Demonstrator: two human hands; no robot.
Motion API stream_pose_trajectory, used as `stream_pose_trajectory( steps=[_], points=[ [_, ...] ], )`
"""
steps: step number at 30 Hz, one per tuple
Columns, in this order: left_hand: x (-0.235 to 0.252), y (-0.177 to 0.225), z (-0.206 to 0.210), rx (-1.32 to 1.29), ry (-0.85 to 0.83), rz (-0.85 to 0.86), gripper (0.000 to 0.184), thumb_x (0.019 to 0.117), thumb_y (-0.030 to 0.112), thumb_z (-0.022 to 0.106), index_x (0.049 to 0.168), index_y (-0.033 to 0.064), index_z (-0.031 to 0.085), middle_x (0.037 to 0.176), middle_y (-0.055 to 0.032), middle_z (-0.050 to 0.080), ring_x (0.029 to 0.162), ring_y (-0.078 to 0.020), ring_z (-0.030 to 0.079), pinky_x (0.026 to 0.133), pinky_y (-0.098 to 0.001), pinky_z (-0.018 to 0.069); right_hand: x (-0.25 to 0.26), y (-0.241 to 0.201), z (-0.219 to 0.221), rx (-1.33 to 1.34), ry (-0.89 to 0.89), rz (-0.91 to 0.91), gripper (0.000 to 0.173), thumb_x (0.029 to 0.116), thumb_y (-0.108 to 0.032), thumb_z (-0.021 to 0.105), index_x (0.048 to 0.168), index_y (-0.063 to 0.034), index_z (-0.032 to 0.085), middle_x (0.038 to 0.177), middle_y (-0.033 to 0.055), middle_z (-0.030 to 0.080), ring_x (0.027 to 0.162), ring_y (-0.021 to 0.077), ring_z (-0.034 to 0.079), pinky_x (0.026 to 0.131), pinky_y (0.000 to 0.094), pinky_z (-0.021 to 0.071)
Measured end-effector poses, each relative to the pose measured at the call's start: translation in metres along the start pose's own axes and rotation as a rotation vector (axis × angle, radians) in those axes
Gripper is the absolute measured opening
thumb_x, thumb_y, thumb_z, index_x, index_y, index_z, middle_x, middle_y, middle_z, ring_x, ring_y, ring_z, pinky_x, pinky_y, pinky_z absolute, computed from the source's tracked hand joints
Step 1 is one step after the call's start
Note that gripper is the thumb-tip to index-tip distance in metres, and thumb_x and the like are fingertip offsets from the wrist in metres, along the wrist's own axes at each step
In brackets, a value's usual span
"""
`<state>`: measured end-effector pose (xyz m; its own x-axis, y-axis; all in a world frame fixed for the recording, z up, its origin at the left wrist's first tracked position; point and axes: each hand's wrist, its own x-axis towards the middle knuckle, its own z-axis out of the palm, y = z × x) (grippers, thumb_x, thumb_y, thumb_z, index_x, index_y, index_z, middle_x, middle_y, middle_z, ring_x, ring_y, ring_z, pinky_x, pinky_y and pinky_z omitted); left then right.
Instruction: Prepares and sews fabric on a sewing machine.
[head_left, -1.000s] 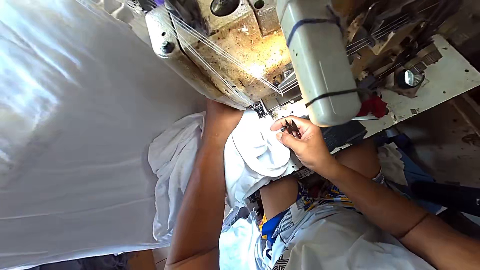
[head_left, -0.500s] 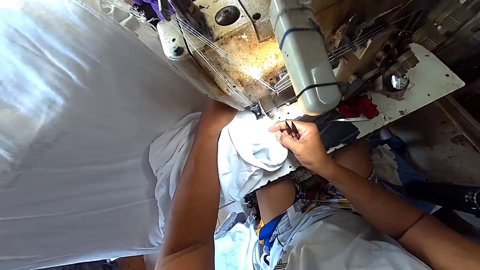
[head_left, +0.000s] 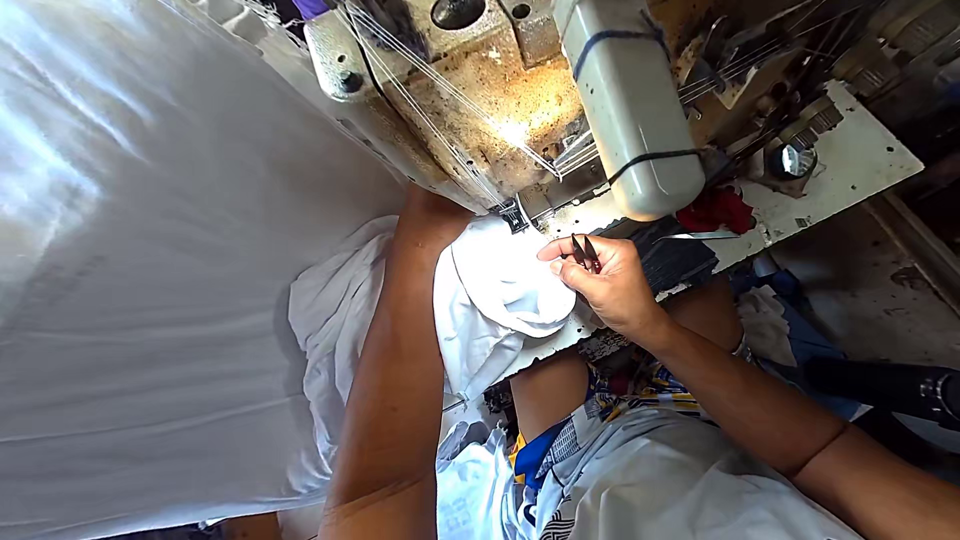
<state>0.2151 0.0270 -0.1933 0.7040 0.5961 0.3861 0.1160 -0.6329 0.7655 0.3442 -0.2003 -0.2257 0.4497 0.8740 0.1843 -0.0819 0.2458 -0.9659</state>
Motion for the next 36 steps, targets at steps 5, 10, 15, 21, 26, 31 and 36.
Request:
stream_pose_trajectory(
  steps=[5, 10, 15, 21, 26, 31, 36],
  points=[
    [0.001, 0.006, 0.003, 0.059, 0.02, 0.003, 0.063, 0.0808, 0.024, 0.085, 0.132, 0.0002, 0.058, 0.124, -0.0055, 0.066, 0.119, -0.0041, 0.06, 0.107, -0.0258, 0.0471, -0.002, -0.002, 0.0, -0.039, 0.002, -0.02, 0.019, 0.0942, 0.0, 0.064, 0.109, -0.0015, 0.075, 0.065, 0.0048, 0.055, 0.048, 0.0098, 0.043, 0.042, 0.0232, 0.037],
    [-0.004, 0.025, 0.004, 0.245, 0.061, -0.006, 0.059, 0.0831, 0.024, 0.083, 0.132, 0.001, 0.059, 0.128, -0.0106, 0.066, 0.125, -0.0123, 0.059, 0.112, -0.0329, 0.0455, -0.004, -0.002, 0.0, -0.051, 0.002, -0.032, 0.018, 0.0961, 0.0, 0.062, 0.11, -0.0016, 0.074, 0.067, 0.0058, 0.054, 0.049, 0.0111, 0.043, 0.042, 0.0238, 0.0371],
    [-0.06, 0.069, 0.006, 0.522, 0.263, -0.024, 0.029, 0.0944, 0.029, 0.072, 0.112, 0.0056, 0.068, 0.116, -0.0164, 0.062, 0.1, -0.0256, 0.061, 0.083, -0.0421, 0.0528, -0.002, -0.008, -0.004, -0.071, -0.079, -0.051, 0.013, 0.0984, -0.003, 0.062, 0.106, -0.0014, 0.073, 0.074, 0.0066, 0.061, 0.056, 0.0114, 0.051, 0.047, 0.0239, 0.0423],
    [-0.158, 0.085, 0.026, 0.675, -0.167, 0.147, 0.057, 0.0862, 0.073, 0.064, 0.091, 0.0173, 0.076, 0.127, -0.0088, 0.063, 0.118, -0.0305, 0.056, 0.098, -0.0559, 0.0417, 0.0, -0.014, -0.013, 0.045, -0.202, 0.023, 0.012, 0.1006, -0.004, 0.061, 0.106, -0.0005, 0.072, 0.078, 0.009, 0.064, 0.05, 0.0094, 0.045, 0.041, 0.021, 0.0359],
    [-0.185, 0.121, 0.01, 0.728, -0.114, 0.162, 0.035, 0.096, 0.048, 0.067, 0.086, 0.0151, 0.072, 0.13, -0.0082, 0.065, 0.12, -0.0277, 0.059, 0.104, -0.0529, 0.0407, 0.003, -0.012, -0.023, -0.261, -0.357, -0.1, 0.022, 0.1036, -0.005, 0.054, 0.113, -0.0023, 0.073, 0.094, 0.005, 0.073, 0.077, 0.0085, 0.065, 0.07, 0.0248, 0.0552],
    [-0.18, 0.149, 0.012, 0.496, -0.02, 0.251, 0.026, 0.0963, 0.027, 0.071, 0.078, 0.0087, 0.068, 0.12, -0.009, 0.071, 0.115, -0.0236, 0.065, 0.097, -0.0403, 0.0539, -0.003, -0.012, -0.023, -0.749, -0.348, -0.53, 0.028, 0.0906, -0.005, 0.068, 0.114, -0.0164, 0.078, 0.111, 0.0074, 0.063, 0.087, 0.0148, 0.066, 0.065, 0.0338, 0.0568],
    [-0.164, 0.122, 0.032, 0.232, 0.121, 0.405, 0.024, 0.0918, 0.023, 0.077, 0.081, 0.0097, 0.06, 0.097, -0.0065, 0.072, 0.09, -0.0172, 0.07, 0.077, -0.0325, 0.0586, -0.001, -0.012, -0.026, -0.528, -0.397, -0.648, 0.015, 0.0912, -0.004, 0.073, 0.103, -0.0103, 0.08, 0.13, 0.0145, 0.064, 0.095, 0.0166, 0.068, 0.074, 0.0317, 0.0594]
  ],
)
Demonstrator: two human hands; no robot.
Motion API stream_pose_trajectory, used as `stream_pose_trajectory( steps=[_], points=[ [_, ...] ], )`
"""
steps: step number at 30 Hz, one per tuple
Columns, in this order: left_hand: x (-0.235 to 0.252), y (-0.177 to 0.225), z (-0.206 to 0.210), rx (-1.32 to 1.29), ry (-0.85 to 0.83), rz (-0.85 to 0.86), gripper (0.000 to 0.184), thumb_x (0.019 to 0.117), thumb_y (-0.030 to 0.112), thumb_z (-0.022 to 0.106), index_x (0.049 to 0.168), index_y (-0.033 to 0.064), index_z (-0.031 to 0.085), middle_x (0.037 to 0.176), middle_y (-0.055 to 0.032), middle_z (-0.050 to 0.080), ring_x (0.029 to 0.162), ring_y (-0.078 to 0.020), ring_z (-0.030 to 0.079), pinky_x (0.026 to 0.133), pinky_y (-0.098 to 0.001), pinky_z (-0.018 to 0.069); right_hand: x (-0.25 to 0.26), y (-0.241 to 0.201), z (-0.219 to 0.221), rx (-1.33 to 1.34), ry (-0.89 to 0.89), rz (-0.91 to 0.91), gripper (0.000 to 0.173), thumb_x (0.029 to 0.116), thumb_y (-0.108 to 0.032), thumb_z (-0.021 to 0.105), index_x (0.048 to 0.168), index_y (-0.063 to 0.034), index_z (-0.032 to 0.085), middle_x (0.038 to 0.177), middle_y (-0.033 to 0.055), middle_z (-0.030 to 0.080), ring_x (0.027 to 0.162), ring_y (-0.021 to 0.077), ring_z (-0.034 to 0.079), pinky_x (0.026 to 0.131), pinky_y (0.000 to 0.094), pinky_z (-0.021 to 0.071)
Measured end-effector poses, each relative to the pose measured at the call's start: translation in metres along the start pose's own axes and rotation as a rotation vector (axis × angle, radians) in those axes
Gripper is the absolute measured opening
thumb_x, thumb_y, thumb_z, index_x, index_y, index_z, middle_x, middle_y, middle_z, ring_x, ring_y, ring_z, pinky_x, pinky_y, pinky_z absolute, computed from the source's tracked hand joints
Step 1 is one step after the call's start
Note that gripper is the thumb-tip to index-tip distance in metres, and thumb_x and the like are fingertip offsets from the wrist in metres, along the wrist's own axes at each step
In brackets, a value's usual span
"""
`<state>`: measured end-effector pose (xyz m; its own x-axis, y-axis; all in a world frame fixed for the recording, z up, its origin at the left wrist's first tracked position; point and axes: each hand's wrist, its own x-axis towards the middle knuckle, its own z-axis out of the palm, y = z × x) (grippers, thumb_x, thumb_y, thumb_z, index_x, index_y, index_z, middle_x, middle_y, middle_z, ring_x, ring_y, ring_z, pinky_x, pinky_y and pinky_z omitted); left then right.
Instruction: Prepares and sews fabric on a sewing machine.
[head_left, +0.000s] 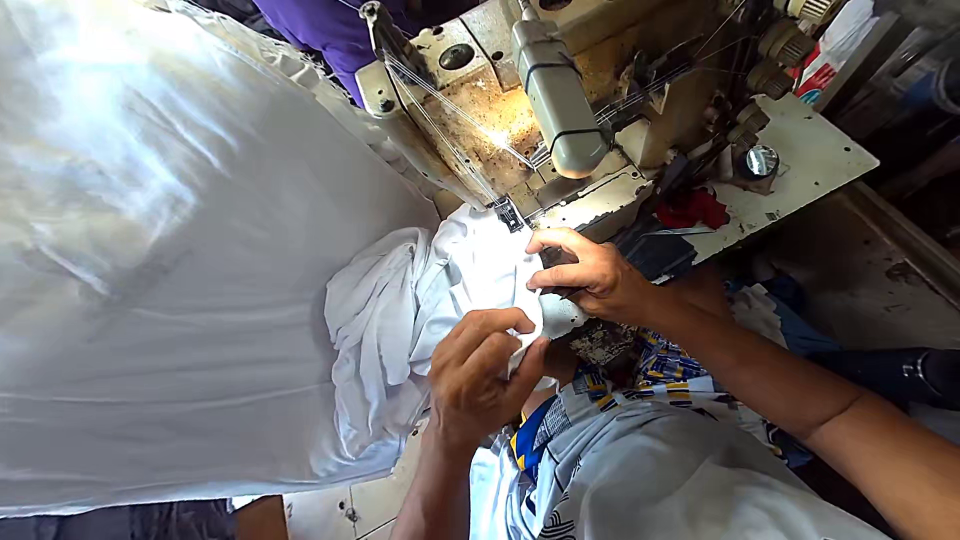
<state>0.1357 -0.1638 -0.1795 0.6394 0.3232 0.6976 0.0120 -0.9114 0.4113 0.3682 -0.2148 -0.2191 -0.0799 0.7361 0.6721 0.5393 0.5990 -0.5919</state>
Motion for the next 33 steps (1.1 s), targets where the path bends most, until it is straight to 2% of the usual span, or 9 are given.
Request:
stream_pose_trajectory(
  steps=[1, 3, 5, 8, 11, 13, 21, 30, 33],
  points=[
    [-0.003, -0.01, 0.007, 0.08, 0.022, -0.01, 0.031, 0.088, 0.036, 0.082, 0.092, 0.0125, 0.063, 0.097, -0.0034, 0.068, 0.091, -0.0149, 0.067, 0.078, -0.0313, 0.0564, -0.003, 0.001, 0.0, 0.104, 0.011, 0.005, 0.013, 0.093, -0.002, 0.072, 0.103, -0.0056, 0.079, 0.122, 0.012, 0.068, 0.102, 0.0164, 0.068, 0.084, 0.0317, 0.0604],
    [-0.009, -0.032, 0.02, 0.312, -0.045, -0.037, 0.061, 0.0817, 0.055, 0.082, 0.125, 0.0164, 0.064, 0.118, -0.0074, 0.06, 0.109, -0.0231, 0.057, 0.096, -0.0421, 0.0464, -0.009, 0.002, 0.002, 0.287, 0.06, 0.036, 0.011, 0.0937, 0.004, 0.069, 0.103, 0.0036, 0.075, 0.11, 0.0126, 0.072, 0.105, 0.0178, 0.07, 0.094, 0.034, 0.0604],
    [-0.014, -0.056, 0.028, 0.498, -0.143, -0.031, 0.065, 0.0897, 0.046, 0.074, 0.146, 0.0183, 0.056, 0.146, -0.0135, 0.052, 0.133, -0.0336, 0.049, 0.114, -0.0555, 0.0334, -0.017, 0.003, 0.003, 0.315, 0.108, 0.089, 0.01, 0.0939, 0.006, 0.066, 0.102, 0.0058, 0.073, 0.106, 0.0128, 0.073, 0.101, 0.0173, 0.071, 0.091, 0.0335, 0.0611],
    [-0.015, -0.073, 0.022, 0.591, -0.107, -0.01, 0.038, 0.0925, 0.017, 0.066, 0.131, 0.0142, 0.069, 0.145, -0.0106, 0.058, 0.137, -0.0331, 0.051, 0.118, -0.0576, 0.0317, -0.027, 0.002, 0.003, 0.282, 0.149, 0.185, 0.007, 0.0954, 0.004, 0.066, 0.099, 0.004, 0.071, 0.104, 0.0106, 0.072, 0.095, 0.0143, 0.069, 0.084, 0.0298, 0.0607],
    [0.0, -0.062, 0.007, 0.595, -0.113, 0.038, 0.014, 0.0915, 0.009, 0.062, 0.097, 0.0076, 0.075, 0.131, -0.0104, 0.068, 0.124, -0.0314, 0.061, 0.113, -0.0562, 0.0368, -0.031, -0.001, 0.003, 0.294, 0.18, 0.241, 0.006, 0.0955, 0.003, 0.066, 0.1, 0.0038, 0.071, 0.106, 0.011, 0.071, 0.095, 0.0145, 0.069, 0.083, 0.0292, 0.0605],
    [0.009, -0.057, 0.001, 0.607, -0.182, 0.031, 0.015, 0.092, 0.007, 0.059, 0.092, 0.0068, 0.074, 0.128, -0.0094, 0.069, 0.123, -0.0298, 0.062, 0.113, -0.0575, 0.0355, -0.031, -0.002, 0.003, 0.301, 0.183, 0.258, 0.006, 0.0958, 0.002, 0.066, 0.1, 0.0033, 0.071, 0.106, 0.0107, 0.071, 0.095, 0.0143, 0.069, 0.082, 0.0289, 0.0603],
    [0.023, -0.058, -0.008, 0.627, -0.272, 0.051, 0.016, 0.0921, 0.008, 0.056, 0.089, 0.0061, 0.072, 0.124, -0.0098, 0.07, 0.12, -0.031, 0.063, 0.112, -0.0613, 0.0332, -0.03, -0.001, 0.003, 0.318, 0.195, 0.287, 0.006, 0.0963, 0.001, 0.066, 0.099, 0.003, 0.071, 0.105, 0.0102, 0.071, 0.092, 0.0132, 0.069, 0.08, 0.0276, 0.0601],
    [0.044, -0.084, -0.025, 0.555, -0.391, 0.099, 0.019, 0.0933, 0.007, 0.054, 0.098, 0.0017, 0.072, 0.127, -0.0143, 0.068, 0.123, -0.0337, 0.062, 0.112, -0.0579, 0.0376, -0.01, 0.009, 0.012, 0.347, 0.221, 0.336, 0.008, 0.0977, 0.001, 0.063, 0.102, 0.0028, 0.07, 0.103, 0.01, 0.07, 0.086, 0.0121, 0.066, 0.074, 0.0271, 0.0583],
    [0.05, -0.085, -0.047, 0.436, -0.555, -0.002, 0.031, 0.0894, 0.032, 0.062, 0.103, 0.0054, 0.072, 0.137, -0.0124, 0.061, 0.126, -0.0325, 0.058, 0.107, -0.0573, 0.0425, -0.003, 0.011, 0.011, 0.374, 0.213, 0.322, 0.008, 0.0975, 0.003, 0.062, 0.101, 0.0037, 0.069, 0.102, 0.0106, 0.07, 0.086, 0.0126, 0.067, 0.075, 0.0269, 0.0584]
  ],
)
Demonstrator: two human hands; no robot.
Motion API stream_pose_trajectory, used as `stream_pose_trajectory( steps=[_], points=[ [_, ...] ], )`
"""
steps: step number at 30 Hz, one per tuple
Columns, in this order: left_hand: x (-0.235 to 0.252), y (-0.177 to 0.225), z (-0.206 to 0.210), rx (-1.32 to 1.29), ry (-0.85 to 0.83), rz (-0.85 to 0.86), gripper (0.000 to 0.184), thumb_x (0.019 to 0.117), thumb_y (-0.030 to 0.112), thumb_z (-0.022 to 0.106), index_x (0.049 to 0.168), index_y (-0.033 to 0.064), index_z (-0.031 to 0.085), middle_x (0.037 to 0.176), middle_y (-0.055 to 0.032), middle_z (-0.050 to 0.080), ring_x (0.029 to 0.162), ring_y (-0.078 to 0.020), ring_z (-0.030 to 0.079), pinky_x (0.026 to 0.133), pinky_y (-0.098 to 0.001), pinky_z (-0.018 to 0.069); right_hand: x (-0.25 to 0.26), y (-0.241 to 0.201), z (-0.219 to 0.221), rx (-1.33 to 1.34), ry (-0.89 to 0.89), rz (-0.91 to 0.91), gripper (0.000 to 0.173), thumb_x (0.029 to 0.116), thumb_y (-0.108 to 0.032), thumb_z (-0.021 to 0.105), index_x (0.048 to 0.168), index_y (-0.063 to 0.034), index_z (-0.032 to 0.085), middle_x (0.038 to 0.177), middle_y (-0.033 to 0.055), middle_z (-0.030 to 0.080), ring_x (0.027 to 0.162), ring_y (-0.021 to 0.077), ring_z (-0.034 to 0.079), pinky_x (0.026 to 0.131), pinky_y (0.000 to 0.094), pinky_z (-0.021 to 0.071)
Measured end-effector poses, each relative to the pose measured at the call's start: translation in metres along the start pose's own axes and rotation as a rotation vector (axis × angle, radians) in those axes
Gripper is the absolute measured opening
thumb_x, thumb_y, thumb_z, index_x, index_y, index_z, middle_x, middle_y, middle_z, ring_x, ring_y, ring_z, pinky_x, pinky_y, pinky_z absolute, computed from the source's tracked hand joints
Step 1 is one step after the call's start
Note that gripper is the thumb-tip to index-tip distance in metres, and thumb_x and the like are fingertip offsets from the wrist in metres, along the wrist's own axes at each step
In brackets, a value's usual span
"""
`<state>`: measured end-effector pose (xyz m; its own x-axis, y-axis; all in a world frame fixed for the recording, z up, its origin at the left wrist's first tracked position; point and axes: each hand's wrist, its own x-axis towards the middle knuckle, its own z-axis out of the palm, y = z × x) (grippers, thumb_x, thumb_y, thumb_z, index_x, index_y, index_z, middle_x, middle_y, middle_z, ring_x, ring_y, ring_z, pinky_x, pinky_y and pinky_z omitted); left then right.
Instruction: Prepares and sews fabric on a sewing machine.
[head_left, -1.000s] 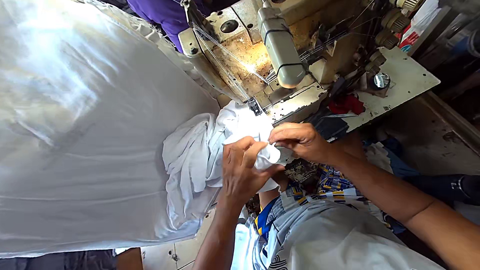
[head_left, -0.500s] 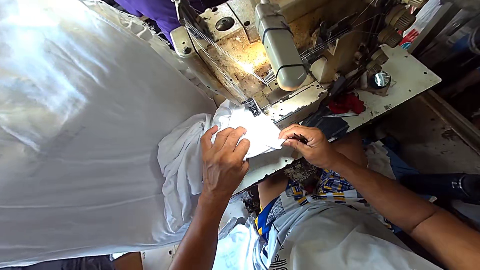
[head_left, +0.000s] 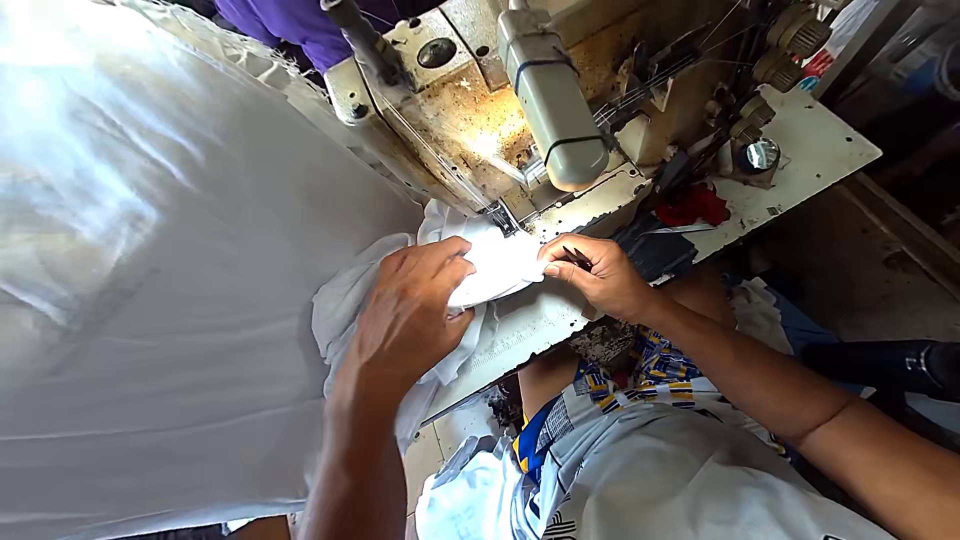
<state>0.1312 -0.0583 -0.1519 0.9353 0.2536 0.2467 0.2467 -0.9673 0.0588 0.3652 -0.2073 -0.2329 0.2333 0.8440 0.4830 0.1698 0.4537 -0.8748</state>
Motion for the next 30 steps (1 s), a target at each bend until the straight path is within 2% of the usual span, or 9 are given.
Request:
stream_pose_trajectory(
  steps=[3, 5, 9, 14, 18, 20, 23, 26, 30],
  points=[
    [-0.01, 0.005, -0.026, -0.119, -0.105, -0.048, 0.053, 0.086, 0.066, 0.068, 0.089, 0.013, 0.068, 0.135, -0.0041, 0.061, 0.122, -0.0241, 0.059, 0.102, -0.0532, 0.0482, 0.004, 0.005, -0.003, 0.004, -0.047, -0.032, 0.008, 0.0983, 0.003, 0.061, 0.101, 0.0051, 0.068, 0.104, 0.012, 0.07, 0.092, 0.0141, 0.067, 0.081, 0.0282, 0.0586],
    [-0.016, 0.015, -0.044, -0.151, -0.076, -0.018, 0.042, 0.0896, 0.058, 0.069, 0.081, 0.0171, 0.065, 0.126, 0.0007, 0.065, 0.119, -0.0191, 0.061, 0.105, -0.0522, 0.0474, 0.008, 0.005, -0.006, -0.043, -0.11, -0.073, 0.008, 0.0988, 0.002, 0.061, 0.101, 0.0048, 0.068, 0.105, 0.012, 0.069, 0.095, 0.0144, 0.067, 0.084, 0.0286, 0.0581],
    [-0.022, 0.051, -0.056, -0.346, 0.056, 0.087, 0.013, 0.0922, 0.027, 0.073, 0.089, 0.0146, 0.071, 0.1, 0.0035, 0.072, 0.105, -0.013, 0.069, 0.113, -0.0519, 0.0472, 0.012, -0.004, -0.014, -0.223, -0.304, -0.171, 0.018, 0.0972, 0.002, 0.062, 0.111, -0.0001, 0.073, 0.115, 0.0101, 0.068, 0.108, 0.015, 0.066, 0.095, 0.0306, 0.0577],
    [-0.021, 0.077, -0.023, -0.588, 0.076, 0.078, 0.015, 0.0926, 0.025, 0.07, 0.102, 0.0131, 0.068, 0.096, 0.0021, 0.069, 0.093, -0.0049, 0.065, 0.078, -0.0231, 0.055, -0.002, -0.025, -0.02, -0.171, -0.468, -0.237, 0.009, 0.096, -0.001, 0.068, 0.102, -0.0004, 0.075, 0.107, 0.0079, 0.07, 0.101, 0.0127, 0.068, 0.089, 0.0282, 0.0588],
    [-0.015, 0.097, 0.042, -0.167, 0.301, -0.067, 0.061, 0.0848, 0.059, 0.077, 0.13, 0.0193, 0.067, 0.111, -0.0069, 0.063, 0.098, -0.0219, 0.058, 0.086, -0.0416, 0.0465, -0.029, -0.027, -0.019, -0.151, -0.373, -0.143, 0.014, 0.0998, -0.001, 0.062, 0.106, -0.0001, 0.075, 0.108, 0.008, 0.072, 0.102, 0.0115, 0.068, 0.089, 0.0269, 0.0592],
    [-0.014, 0.089, 0.074, 0.039, 0.342, -0.068, 0.053, 0.0942, 0.035, 0.07, 0.145, 0.0233, 0.058, 0.14, -0.0128, 0.055, 0.125, -0.0326, 0.053, 0.109, -0.0557, 0.0352, -0.039, -0.026, -0.018, -0.117, -0.294, -0.107, 0.014, 0.0995, -0.001, 0.064, 0.107, 0.0017, 0.075, 0.111, 0.0092, 0.072, 0.105, 0.0127, 0.069, 0.092, 0.0283, 0.0598],
    [-0.013, 0.067, 0.086, 0.106, 0.391, -0.068, 0.037, 0.0936, 0.008, 0.06, 0.128, 0.0147, 0.071, 0.144, -0.009, 0.06, 0.135, -0.0314, 0.053, 0.119, -0.0587, 0.0296, -0.049, -0.021, -0.018, -0.071, -0.204, -0.043, 0.013, 0.0988, -0.002, 0.065, 0.107, 0.0036, 0.074, 0.11, 0.009, 0.072, 0.102, 0.0123, 0.07, 0.09, 0.0279, 0.0605],
    [-0.009, 0.066, 0.07, 0.119, 0.382, -0.055, 0.015, 0.093, 0.009, 0.06, 0.096, 0.0071, 0.075, 0.131, -0.0076, 0.069, 0.126, -0.0285, 0.062, 0.114, -0.0546, 0.0376, -0.056, -0.017, -0.019, -0.012, -0.164, 0.012, 0.013, 0.099, -0.003, 0.066, 0.107, 0.0035, 0.073, 0.109, 0.0089, 0.072, 0.1, 0.0124, 0.07, 0.088, 0.0276, 0.0603],
    [-0.006, 0.073, 0.051, 0.144, 0.264, -0.079, 0.011, 0.0901, 0.008, 0.06, 0.086, 0.006, 0.071, 0.131, -0.0076, 0.069, 0.124, -0.0273, 0.063, 0.113, -0.0554, 0.038, -0.058, -0.018, -0.021, 0.036, -0.132, 0.054, 0.013, 0.0987, -0.004, 0.067, 0.107, 0.0035, 0.074, 0.109, 0.0091, 0.073, 0.097, 0.0122, 0.07, 0.085, 0.0265, 0.0601]
  ],
)
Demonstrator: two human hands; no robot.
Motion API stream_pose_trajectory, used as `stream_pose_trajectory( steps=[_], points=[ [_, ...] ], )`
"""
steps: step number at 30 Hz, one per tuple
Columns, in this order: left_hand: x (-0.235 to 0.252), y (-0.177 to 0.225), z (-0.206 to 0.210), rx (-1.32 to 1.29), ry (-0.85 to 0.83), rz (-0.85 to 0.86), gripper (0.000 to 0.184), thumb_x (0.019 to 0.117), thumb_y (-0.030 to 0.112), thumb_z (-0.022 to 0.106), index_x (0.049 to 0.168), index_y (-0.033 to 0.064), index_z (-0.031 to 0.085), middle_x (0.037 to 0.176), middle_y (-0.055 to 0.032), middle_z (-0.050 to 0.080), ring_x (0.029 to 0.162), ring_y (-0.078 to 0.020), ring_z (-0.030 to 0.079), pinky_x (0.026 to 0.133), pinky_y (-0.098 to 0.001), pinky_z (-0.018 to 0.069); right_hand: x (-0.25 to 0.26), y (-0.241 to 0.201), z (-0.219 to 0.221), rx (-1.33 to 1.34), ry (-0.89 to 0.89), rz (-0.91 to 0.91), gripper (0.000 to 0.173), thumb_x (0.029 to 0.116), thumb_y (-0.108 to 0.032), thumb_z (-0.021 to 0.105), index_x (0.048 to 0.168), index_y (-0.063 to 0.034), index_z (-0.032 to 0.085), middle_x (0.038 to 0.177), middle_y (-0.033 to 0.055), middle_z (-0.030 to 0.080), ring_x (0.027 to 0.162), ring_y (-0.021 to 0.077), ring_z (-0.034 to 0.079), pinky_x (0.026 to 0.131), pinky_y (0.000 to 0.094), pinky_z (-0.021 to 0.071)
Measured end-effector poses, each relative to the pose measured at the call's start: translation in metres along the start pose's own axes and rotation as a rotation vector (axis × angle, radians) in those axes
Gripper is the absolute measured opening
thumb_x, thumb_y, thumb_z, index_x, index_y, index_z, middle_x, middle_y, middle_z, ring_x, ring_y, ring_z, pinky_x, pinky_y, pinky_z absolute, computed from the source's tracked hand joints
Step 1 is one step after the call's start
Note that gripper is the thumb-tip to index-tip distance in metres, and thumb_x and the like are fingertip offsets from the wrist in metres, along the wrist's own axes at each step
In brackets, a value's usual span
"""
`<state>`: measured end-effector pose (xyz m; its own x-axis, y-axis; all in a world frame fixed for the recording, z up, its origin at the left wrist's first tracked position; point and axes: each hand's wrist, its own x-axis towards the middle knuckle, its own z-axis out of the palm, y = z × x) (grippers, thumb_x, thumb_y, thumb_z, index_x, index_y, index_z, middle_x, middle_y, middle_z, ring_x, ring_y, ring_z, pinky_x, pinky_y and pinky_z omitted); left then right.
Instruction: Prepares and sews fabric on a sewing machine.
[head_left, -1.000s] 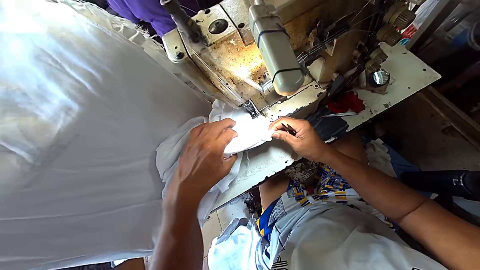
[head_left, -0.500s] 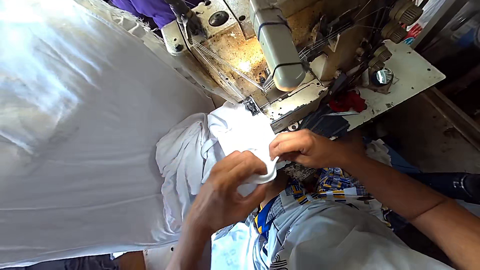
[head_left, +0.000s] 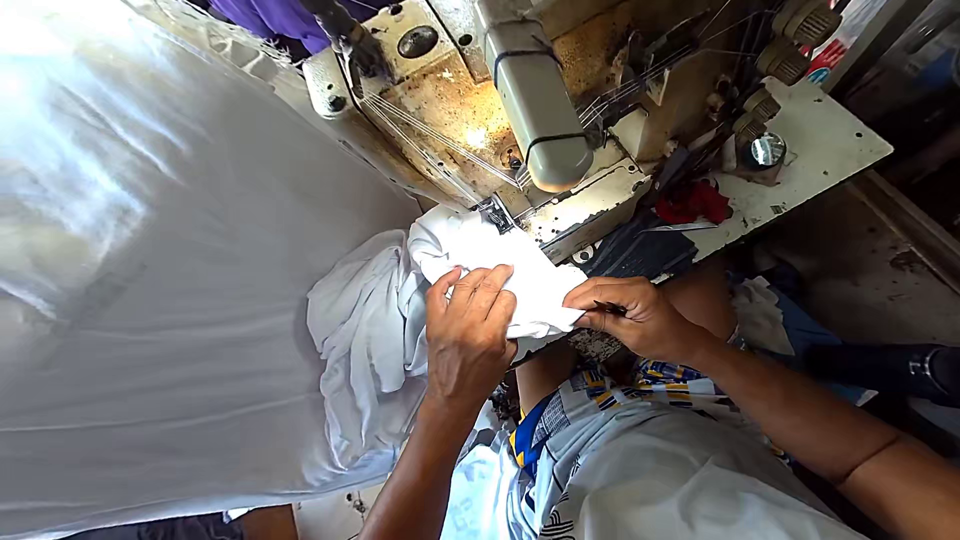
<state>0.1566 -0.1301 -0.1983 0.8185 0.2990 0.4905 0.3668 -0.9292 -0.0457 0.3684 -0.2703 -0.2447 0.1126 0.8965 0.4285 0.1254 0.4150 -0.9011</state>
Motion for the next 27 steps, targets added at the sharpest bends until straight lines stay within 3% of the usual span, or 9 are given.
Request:
stream_pose_trajectory(
  steps=[7, 16, 18, 21, 24, 27],
  points=[
    [0.007, -0.008, -0.003, 0.002, -0.03, -0.012, 0.012, 0.0902, 0.009, 0.059, 0.086, 0.0053, 0.07, 0.13, -0.0081, 0.069, 0.122, -0.0274, 0.064, 0.112, -0.0563, 0.0382, 0.008, 0.001, 0.002, 0.021, 0.053, 0.032, 0.011, 0.0974, -0.002, 0.067, 0.104, 0.0035, 0.073, 0.105, 0.0087, 0.072, 0.087, 0.0102, 0.068, 0.076, 0.0248, 0.0591],
    [0.029, -0.047, -0.004, -0.021, -0.034, 0.016, 0.018, 0.0926, 0.01, 0.054, 0.091, 0.0033, 0.071, 0.128, -0.0089, 0.07, 0.118, -0.0294, 0.065, 0.108, -0.0548, 0.0414, 0.044, 0.014, 0.012, 0.045, 0.107, 0.01, 0.008, 0.0957, 0.0, 0.067, 0.102, 0.0028, 0.072, 0.106, 0.01, 0.071, 0.085, 0.0112, 0.067, 0.071, 0.0255, 0.0576],
    [0.028, -0.051, -0.005, -0.055, -0.016, 0.022, 0.018, 0.0936, 0.009, 0.055, 0.097, 0.0046, 0.072, 0.132, -0.0096, 0.068, 0.12, -0.0296, 0.065, 0.108, -0.0538, 0.0426, 0.048, 0.014, 0.013, 0.053, 0.107, 0.007, 0.008, 0.0956, 0.001, 0.066, 0.101, 0.0031, 0.072, 0.106, 0.0105, 0.071, 0.087, 0.0121, 0.067, 0.074, 0.0263, 0.0583],
    [0.024, -0.054, -0.004, -0.177, 0.023, 0.087, 0.028, 0.0955, 0.004, 0.057, 0.117, 0.0078, 0.074, 0.142, -0.0102, 0.062, 0.129, -0.0298, 0.059, 0.112, -0.0515, 0.0421, 0.05, 0.015, 0.013, 0.064, 0.106, 0.001, 0.008, 0.0953, 0.003, 0.066, 0.1, 0.0037, 0.072, 0.107, 0.0112, 0.071, 0.09, 0.0129, 0.068, 0.077, 0.0273, 0.0591],
    [0.022, -0.056, -0.001, -0.274, 0.046, 0.138, 0.026, 0.0962, 0.002, 0.056, 0.11, 0.0081, 0.077, 0.125, -0.0079, 0.072, 0.12, -0.0266, 0.066, 0.112, -0.05, 0.0445, 0.051, 0.013, 0.013, 0.058, 0.099, -0.003, 0.008, 0.0951, 0.004, 0.065, 0.1, 0.0039, 0.072, 0.107, 0.0113, 0.071, 0.091, 0.0134, 0.068, 0.078, 0.0278, 0.0594],
    [0.023, -0.055, -0.001, -0.265, 0.029, 0.096, 0.023, 0.0958, 0.008, 0.056, 0.108, 0.0083, 0.076, 0.116, -0.0079, 0.074, 0.116, -0.0271, 0.066, 0.109, -0.05, 0.0447, 0.052, 0.01, 0.013, 0.049, 0.105, -0.018, 0.008, 0.0943, 0.004, 0.066, 0.1, 0.0042, 0.072, 0.106, 0.0113, 0.072, 0.089, 0.0129, 0.068, 0.077, 0.0274, 0.0596]
  ],
)
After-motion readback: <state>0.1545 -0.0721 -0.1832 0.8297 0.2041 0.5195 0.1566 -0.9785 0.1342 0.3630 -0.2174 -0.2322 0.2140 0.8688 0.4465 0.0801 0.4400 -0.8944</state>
